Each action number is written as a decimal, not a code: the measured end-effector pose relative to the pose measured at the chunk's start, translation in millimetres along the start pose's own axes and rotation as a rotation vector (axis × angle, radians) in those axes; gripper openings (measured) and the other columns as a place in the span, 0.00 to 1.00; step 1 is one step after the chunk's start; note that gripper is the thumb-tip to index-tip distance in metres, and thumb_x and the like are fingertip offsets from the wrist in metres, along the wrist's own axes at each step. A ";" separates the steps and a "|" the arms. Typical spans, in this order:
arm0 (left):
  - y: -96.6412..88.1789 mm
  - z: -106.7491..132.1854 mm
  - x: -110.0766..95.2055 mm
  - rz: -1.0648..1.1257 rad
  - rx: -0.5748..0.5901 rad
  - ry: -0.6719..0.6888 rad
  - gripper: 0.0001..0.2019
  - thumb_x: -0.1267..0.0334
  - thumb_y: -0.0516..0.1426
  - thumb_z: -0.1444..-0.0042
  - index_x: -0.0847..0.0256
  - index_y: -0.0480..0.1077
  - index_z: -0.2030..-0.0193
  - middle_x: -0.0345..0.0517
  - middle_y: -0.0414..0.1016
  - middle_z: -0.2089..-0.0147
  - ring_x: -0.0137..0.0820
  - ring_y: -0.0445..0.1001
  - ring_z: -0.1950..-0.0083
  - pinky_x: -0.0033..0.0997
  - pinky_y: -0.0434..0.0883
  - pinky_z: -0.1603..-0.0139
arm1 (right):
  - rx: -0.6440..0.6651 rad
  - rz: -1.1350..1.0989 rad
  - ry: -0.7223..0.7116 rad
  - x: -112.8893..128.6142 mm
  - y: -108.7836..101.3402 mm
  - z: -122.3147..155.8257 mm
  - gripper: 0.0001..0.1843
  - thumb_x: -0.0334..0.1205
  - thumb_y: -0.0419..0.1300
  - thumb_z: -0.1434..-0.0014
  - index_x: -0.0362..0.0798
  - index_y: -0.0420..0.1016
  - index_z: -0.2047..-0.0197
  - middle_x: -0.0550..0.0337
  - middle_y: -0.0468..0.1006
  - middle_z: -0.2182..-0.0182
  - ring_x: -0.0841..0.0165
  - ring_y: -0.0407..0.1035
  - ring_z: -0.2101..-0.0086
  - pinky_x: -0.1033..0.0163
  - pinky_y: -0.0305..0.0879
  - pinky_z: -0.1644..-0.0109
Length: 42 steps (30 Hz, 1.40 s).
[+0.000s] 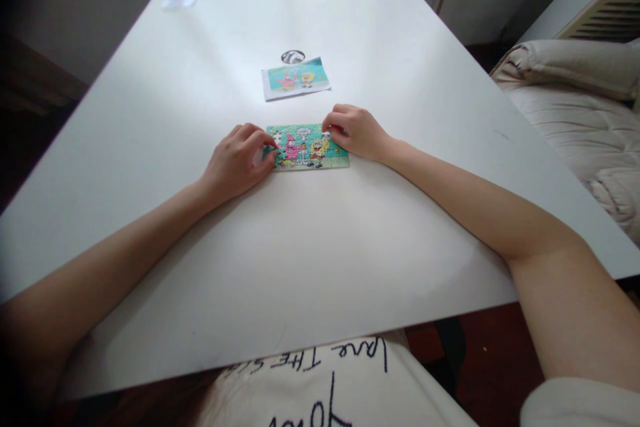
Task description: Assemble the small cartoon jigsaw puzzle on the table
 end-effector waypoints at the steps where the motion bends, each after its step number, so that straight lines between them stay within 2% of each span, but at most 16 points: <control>1: 0.0 -0.2 -0.3 0.001 0.003 -0.003 0.08 0.63 0.53 0.38 0.59 0.71 0.57 0.52 0.72 0.55 0.42 0.70 0.52 0.44 0.71 0.49 | -0.001 -0.001 -0.001 -0.1 0.1 0.0 0.12 0.30 0.54 0.44 0.47 0.79 0.65 0.57 0.75 0.67 0.68 0.64 0.68 0.62 0.61 0.61; 6: -0.8 -0.8 -1.8 -0.005 0.025 -0.001 0.10 0.62 0.51 0.37 0.62 0.72 0.56 0.55 0.72 0.54 0.43 0.70 0.51 0.45 0.72 0.49 | -0.007 -0.003 -0.009 -0.2 0.0 0.4 0.12 0.30 0.53 0.45 0.47 0.79 0.65 0.57 0.75 0.68 0.69 0.64 0.69 0.62 0.62 0.61; 19: -1.8 0.6 -1.9 -0.022 -0.001 0.033 0.11 0.60 0.51 0.35 0.60 0.72 0.56 0.52 0.73 0.54 0.41 0.70 0.51 0.43 0.72 0.50 | 0.000 0.004 -0.004 0.2 0.7 0.6 0.12 0.31 0.53 0.44 0.48 0.78 0.65 0.57 0.75 0.67 0.69 0.65 0.68 0.61 0.62 0.61; 29: -4.1 2.5 -3.1 0.048 -0.031 0.108 0.12 0.59 0.51 0.36 0.59 0.73 0.53 0.51 0.76 0.50 0.40 0.71 0.48 0.42 0.73 0.49 | 0.002 0.023 -0.006 0.3 0.0 0.3 0.12 0.31 0.53 0.44 0.48 0.78 0.65 0.56 0.75 0.67 0.68 0.65 0.69 0.61 0.62 0.62; 34: -5.3 3.4 -4.1 0.069 -0.020 0.169 0.14 0.59 0.50 0.34 0.58 0.76 0.55 0.50 0.78 0.54 0.37 0.73 0.51 0.39 0.74 0.52 | 0.007 0.021 -0.010 1.1 -0.5 0.0 0.11 0.31 0.54 0.44 0.48 0.78 0.65 0.57 0.75 0.67 0.68 0.65 0.69 0.61 0.62 0.62; 42: -2.0 2.7 -3.0 0.101 -0.015 0.129 0.16 0.59 0.50 0.34 0.56 0.78 0.53 0.48 0.81 0.52 0.37 0.75 0.50 0.40 0.73 0.49 | -0.007 0.032 -0.017 -1.3 0.9 1.1 0.12 0.31 0.53 0.44 0.48 0.79 0.65 0.57 0.75 0.68 0.68 0.65 0.69 0.62 0.61 0.63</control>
Point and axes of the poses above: each hand's wrist, its own z-axis away from the middle knuckle, its own y-axis out of the palm, x = y × z, the point moved 2 cm from there along -z, towards the middle knuckle
